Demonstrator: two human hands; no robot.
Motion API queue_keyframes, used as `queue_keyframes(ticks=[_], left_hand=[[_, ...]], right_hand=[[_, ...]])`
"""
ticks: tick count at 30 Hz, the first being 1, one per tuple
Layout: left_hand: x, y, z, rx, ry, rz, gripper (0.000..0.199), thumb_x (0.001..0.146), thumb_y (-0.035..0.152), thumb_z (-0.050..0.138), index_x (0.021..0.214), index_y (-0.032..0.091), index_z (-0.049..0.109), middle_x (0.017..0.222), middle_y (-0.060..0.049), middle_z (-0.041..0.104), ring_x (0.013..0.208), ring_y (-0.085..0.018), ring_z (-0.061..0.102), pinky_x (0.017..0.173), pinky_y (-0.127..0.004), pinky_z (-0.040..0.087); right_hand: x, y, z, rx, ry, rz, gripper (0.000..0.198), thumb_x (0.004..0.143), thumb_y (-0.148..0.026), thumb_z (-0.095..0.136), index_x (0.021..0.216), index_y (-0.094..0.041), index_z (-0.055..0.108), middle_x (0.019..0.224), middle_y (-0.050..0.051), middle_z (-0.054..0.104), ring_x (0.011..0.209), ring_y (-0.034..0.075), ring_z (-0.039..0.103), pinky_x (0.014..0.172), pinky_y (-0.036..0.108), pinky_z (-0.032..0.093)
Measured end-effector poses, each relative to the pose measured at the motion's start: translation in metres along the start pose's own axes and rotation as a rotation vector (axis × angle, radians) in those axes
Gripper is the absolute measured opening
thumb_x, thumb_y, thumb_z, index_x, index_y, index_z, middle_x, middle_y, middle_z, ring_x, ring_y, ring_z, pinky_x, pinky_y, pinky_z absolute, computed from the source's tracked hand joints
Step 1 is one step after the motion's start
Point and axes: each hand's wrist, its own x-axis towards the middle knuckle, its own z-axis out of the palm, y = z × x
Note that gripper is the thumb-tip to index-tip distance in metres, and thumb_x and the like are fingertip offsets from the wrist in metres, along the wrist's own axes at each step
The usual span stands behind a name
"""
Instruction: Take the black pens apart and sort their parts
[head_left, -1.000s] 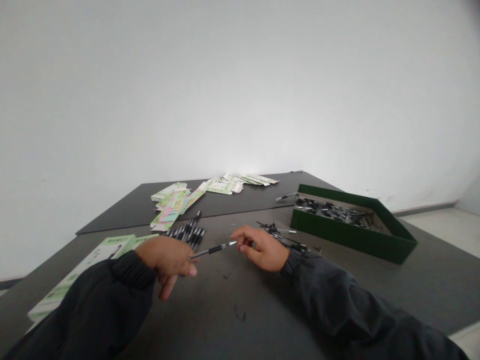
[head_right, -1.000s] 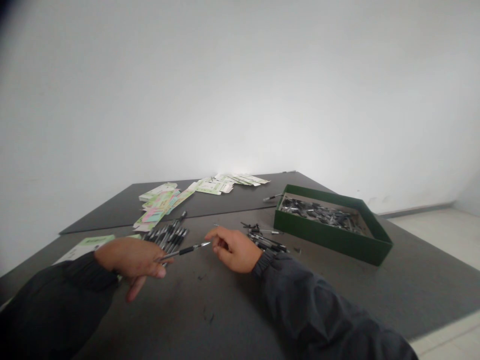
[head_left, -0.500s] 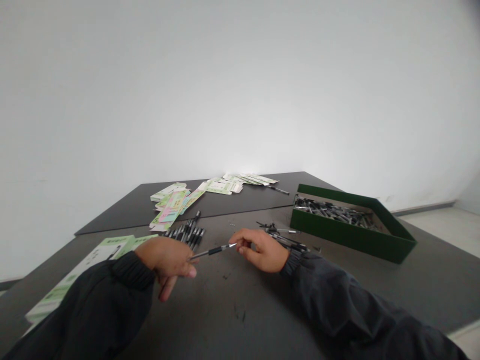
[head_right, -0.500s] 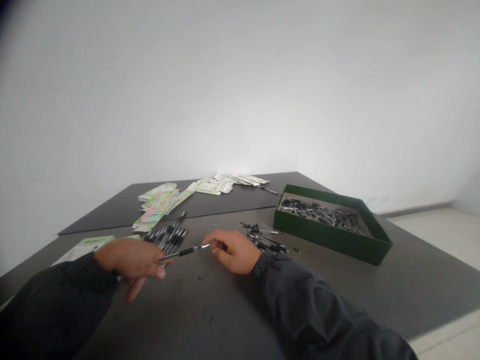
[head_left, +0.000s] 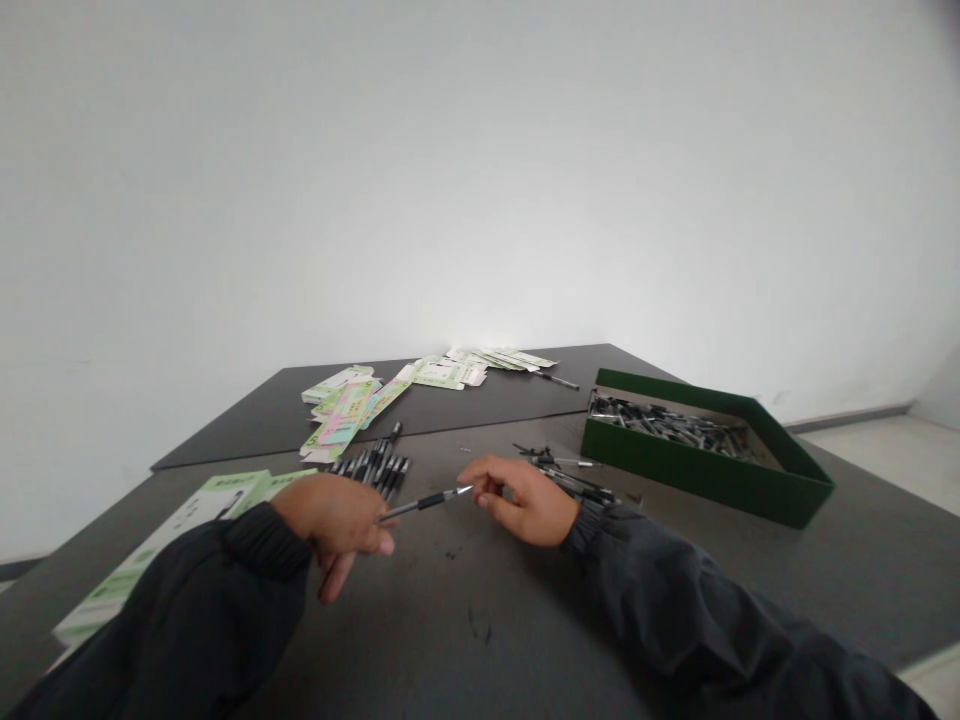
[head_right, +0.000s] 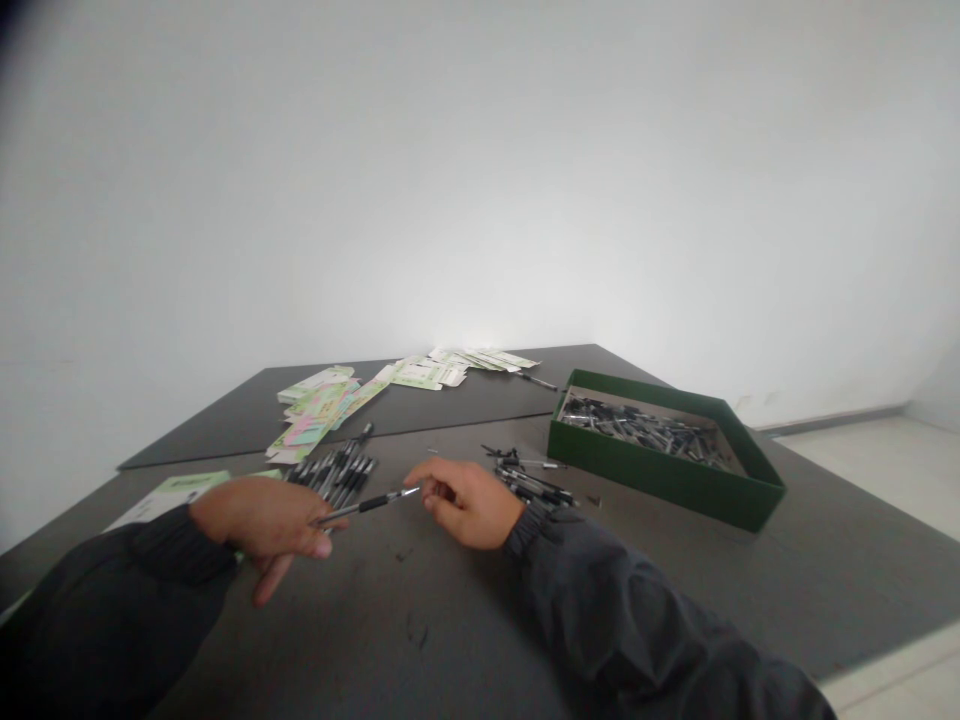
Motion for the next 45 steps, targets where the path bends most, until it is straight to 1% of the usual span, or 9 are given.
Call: queue_keyframes(ticks=[5, 9, 13, 19, 24, 30, 35, 41, 45], left_hand=[[0.002, -0.002, 0.001, -0.019, -0.009, 0.011, 0.040, 0.088, 0.032, 0.034, 0.060, 0.017, 0.059, 0.077, -0.016, 0.072, 0.073, -0.021, 0.068, 0.064, -0.024, 0.048], [0.004, -0.005, 0.002, -0.038, -0.008, 0.013, 0.043, 0.088, 0.034, 0.034, 0.056, 0.017, 0.056, 0.075, -0.016, 0.072, 0.071, -0.021, 0.067, 0.063, -0.023, 0.048], [0.003, -0.004, 0.003, -0.023, 0.004, 0.011, 0.045, 0.088, 0.034, 0.033, 0.051, 0.018, 0.054, 0.073, -0.015, 0.072, 0.070, -0.020, 0.066, 0.064, -0.023, 0.048], [0.001, 0.000, 0.001, -0.020, -0.018, -0.012, 0.043, 0.089, 0.032, 0.034, 0.053, 0.019, 0.052, 0.076, -0.014, 0.072, 0.071, -0.019, 0.067, 0.062, -0.021, 0.047], [0.003, -0.002, 0.001, -0.016, -0.019, -0.007, 0.039, 0.090, 0.031, 0.035, 0.063, 0.017, 0.059, 0.077, -0.015, 0.072, 0.073, -0.019, 0.067, 0.063, -0.021, 0.047], [0.005, -0.009, 0.002, -0.050, 0.006, 0.037, 0.043, 0.089, 0.037, 0.037, 0.060, 0.017, 0.061, 0.072, -0.014, 0.072, 0.068, -0.019, 0.066, 0.063, -0.022, 0.047], [0.006, -0.013, 0.004, -0.111, 0.034, 0.031, 0.041, 0.085, 0.046, 0.044, 0.063, 0.017, 0.065, 0.065, -0.010, 0.072, 0.065, -0.019, 0.065, 0.061, -0.022, 0.047], [0.008, -0.012, 0.005, -0.063, 0.000, 0.027, 0.044, 0.088, 0.038, 0.038, 0.053, 0.018, 0.056, 0.071, -0.015, 0.072, 0.068, -0.021, 0.066, 0.060, -0.023, 0.046], [0.007, -0.012, 0.005, -0.094, 0.030, 0.025, 0.041, 0.087, 0.040, 0.041, 0.058, 0.018, 0.061, 0.068, -0.013, 0.072, 0.065, -0.021, 0.065, 0.058, -0.024, 0.046]], right_hand=[[0.001, 0.000, 0.000, -0.050, -0.037, -0.010, 0.031, 0.078, -0.003, 0.048, 0.104, -0.018, 0.058, 0.084, 0.002, 0.061, 0.072, 0.013, 0.055, 0.065, 0.022, 0.042], [0.000, 0.003, 0.001, -0.039, -0.024, 0.018, 0.037, 0.080, -0.005, 0.048, 0.114, -0.017, 0.053, 0.085, 0.002, 0.062, 0.070, 0.012, 0.055, 0.065, 0.022, 0.043], [0.000, 0.002, 0.001, -0.017, -0.018, -0.002, 0.041, 0.080, -0.006, 0.049, 0.119, -0.018, 0.051, 0.086, 0.002, 0.061, 0.069, 0.012, 0.055, 0.066, 0.023, 0.043], [0.000, 0.000, 0.001, -0.045, -0.052, -0.012, 0.034, 0.078, -0.003, 0.049, 0.108, -0.018, 0.057, 0.085, 0.002, 0.061, 0.072, 0.012, 0.055, 0.067, 0.022, 0.043], [0.000, 0.002, 0.002, -0.035, -0.022, 0.021, 0.039, 0.080, -0.005, 0.049, 0.116, -0.018, 0.052, 0.085, 0.001, 0.061, 0.071, 0.012, 0.056, 0.066, 0.022, 0.044], [0.000, 0.001, 0.001, -0.008, 0.007, -0.015, 0.039, 0.080, -0.005, 0.048, 0.117, -0.018, 0.052, 0.086, 0.002, 0.061, 0.069, 0.012, 0.055, 0.066, 0.022, 0.044], [0.000, 0.000, 0.000, -0.012, -0.019, -0.012, 0.041, 0.079, -0.004, 0.049, 0.117, -0.019, 0.053, 0.087, 0.002, 0.061, 0.072, 0.012, 0.056, 0.068, 0.023, 0.044], [0.000, 0.000, 0.002, -0.015, -0.018, -0.005, 0.042, 0.079, -0.004, 0.049, 0.119, -0.019, 0.051, 0.086, 0.002, 0.061, 0.070, 0.012, 0.055, 0.067, 0.023, 0.044], [0.000, 0.000, 0.002, -0.013, -0.012, -0.001, 0.043, 0.079, -0.004, 0.049, 0.119, -0.020, 0.051, 0.087, 0.002, 0.060, 0.069, 0.012, 0.055, 0.066, 0.023, 0.044]])
